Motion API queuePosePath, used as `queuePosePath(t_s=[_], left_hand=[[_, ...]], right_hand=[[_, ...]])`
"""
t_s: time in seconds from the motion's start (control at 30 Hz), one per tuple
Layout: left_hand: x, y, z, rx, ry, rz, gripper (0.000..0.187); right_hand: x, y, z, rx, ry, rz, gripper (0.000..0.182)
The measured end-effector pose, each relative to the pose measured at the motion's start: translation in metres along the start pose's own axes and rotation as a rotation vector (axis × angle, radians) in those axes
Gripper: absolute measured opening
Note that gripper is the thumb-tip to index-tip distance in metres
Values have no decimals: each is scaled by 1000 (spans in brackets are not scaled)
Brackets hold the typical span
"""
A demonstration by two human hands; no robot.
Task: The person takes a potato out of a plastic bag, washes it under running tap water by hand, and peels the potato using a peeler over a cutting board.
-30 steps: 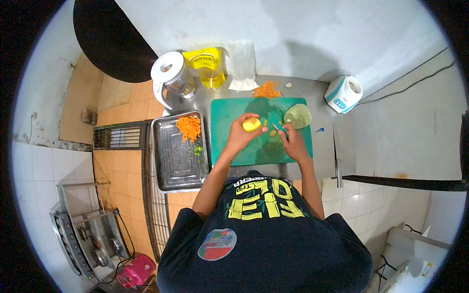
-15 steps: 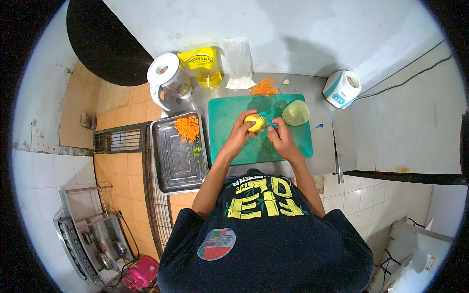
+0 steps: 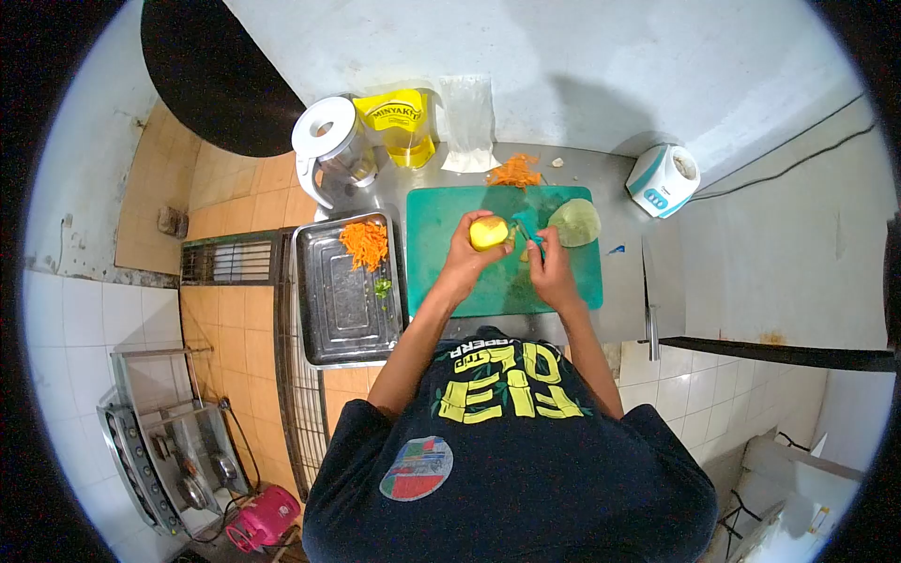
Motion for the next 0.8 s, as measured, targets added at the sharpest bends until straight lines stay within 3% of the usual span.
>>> queuePosePath(t_s=[0.13,0.23,0.33,0.47,0.63,0.8], left_hand=[[0,4,-1,24,14,3,54],[1,13,2,-178,158,-455,51],[1,0,-3,-72,83,42,51],[1,-2,-3,72,48,162,55],[8,-9,-3,187,77,150,58],[16,-22,-11,167,120,200,65]], right_hand=[[0,-7,-4,7,-1,70,23],[1,-1,-6,98,69,243,23],[1,20,-2,73,87,291,23],[-6,35,1,44,110,45,24],[-6,48,1,-57,70,-19,23],[-4,51,3,-66,131,-56,22]])
Point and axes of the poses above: each hand's wrist, its own z-axis towards the middle knuckle, its own x-axis out of the palm, y = z × x, the point moved 6 cm from there along z, towards the middle knuckle, and after that the axes turned 3 degrees about z, right-handed, at the moved point
